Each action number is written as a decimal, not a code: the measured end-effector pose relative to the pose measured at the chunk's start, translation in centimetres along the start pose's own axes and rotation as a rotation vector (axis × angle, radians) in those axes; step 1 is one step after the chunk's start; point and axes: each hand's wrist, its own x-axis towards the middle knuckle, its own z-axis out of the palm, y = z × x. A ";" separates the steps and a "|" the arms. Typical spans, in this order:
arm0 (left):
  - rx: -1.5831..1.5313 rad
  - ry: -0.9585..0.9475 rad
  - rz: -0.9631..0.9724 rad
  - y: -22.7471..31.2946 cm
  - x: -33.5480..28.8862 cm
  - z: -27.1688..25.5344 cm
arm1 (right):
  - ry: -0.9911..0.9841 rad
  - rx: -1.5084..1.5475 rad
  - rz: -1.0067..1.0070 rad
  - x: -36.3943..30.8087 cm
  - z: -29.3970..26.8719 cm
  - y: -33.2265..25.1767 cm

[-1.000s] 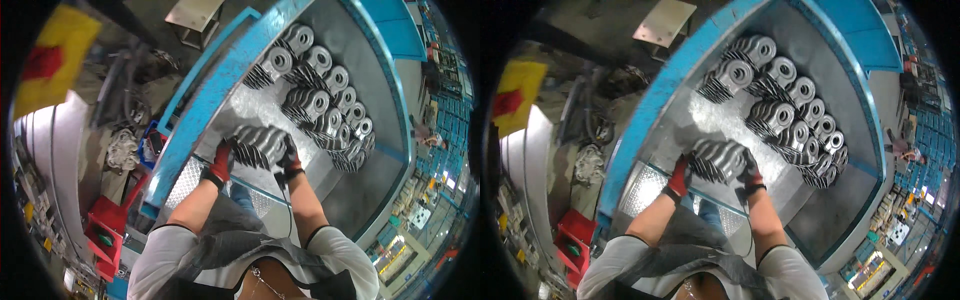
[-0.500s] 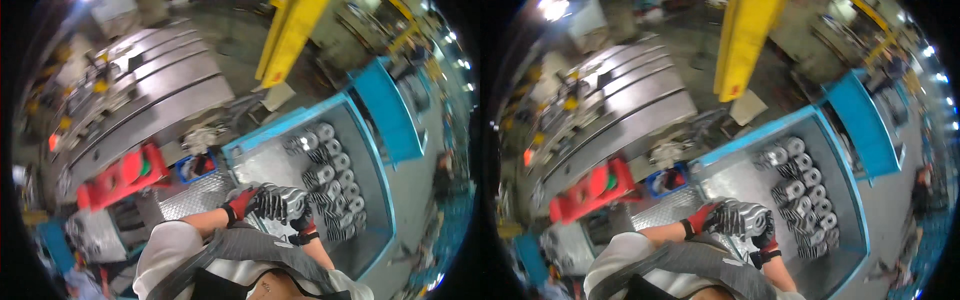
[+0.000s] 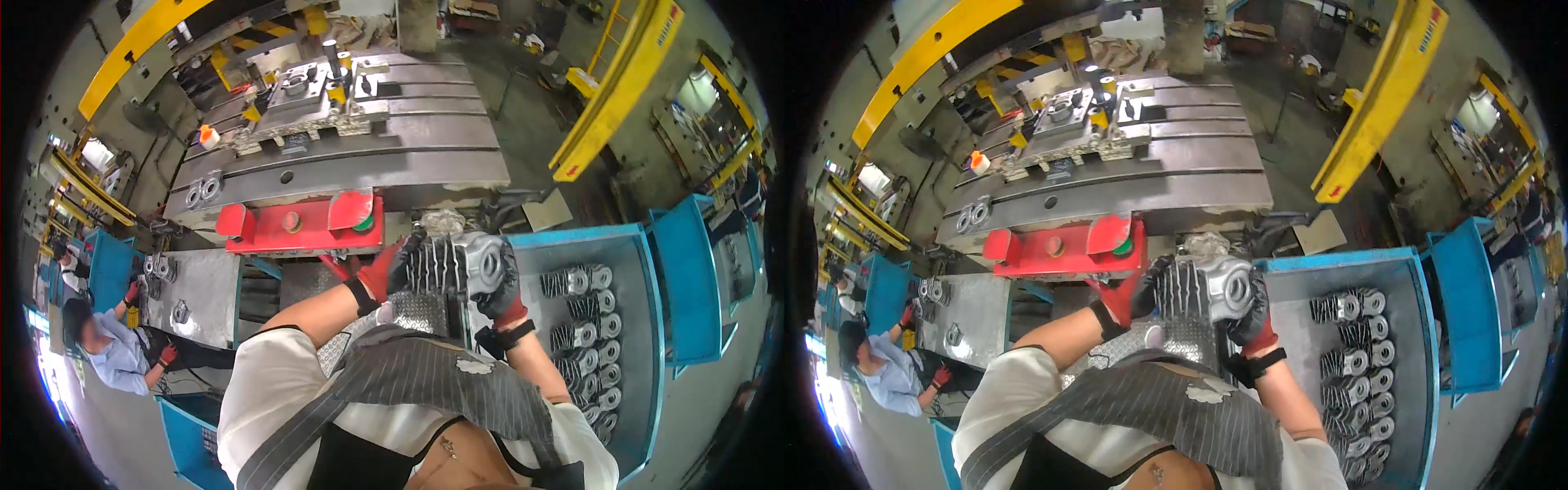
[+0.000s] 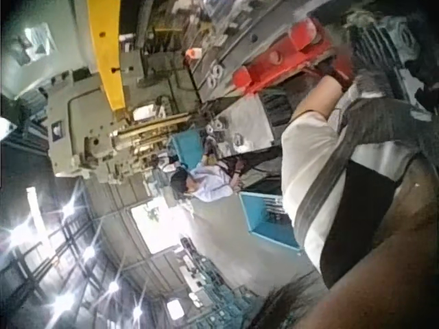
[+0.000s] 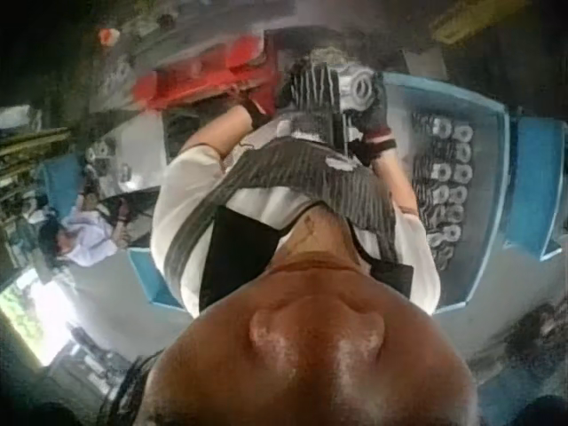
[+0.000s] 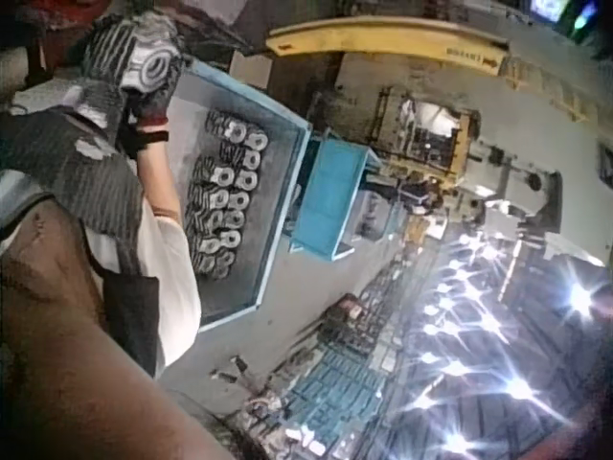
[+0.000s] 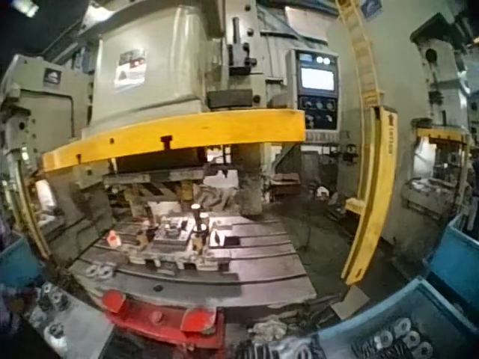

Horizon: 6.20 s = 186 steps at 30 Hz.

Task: Operate an industrial metal press to process and sort cast metal parts.

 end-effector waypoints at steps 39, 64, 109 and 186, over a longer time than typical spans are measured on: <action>1.792 0.845 1.176 32.9 10.7 -15.9 | -0.123 -2.367 -0.163 43.3 0.0 8.2; 2.271 0.554 0.213 33.9 -6.7 -22.7 | 0.180 -2.389 -0.014 44.2 -0.1 8.4; 2.542 0.672 0.327 43.7 2.0 -30.4 | 0.418 -2.422 0.032 43.0 -0.6 10.0; 1.528 1.235 0.835 37.0 -26.8 -35.8 | -0.579 -2.695 -0.107 80.8 25.2 22.1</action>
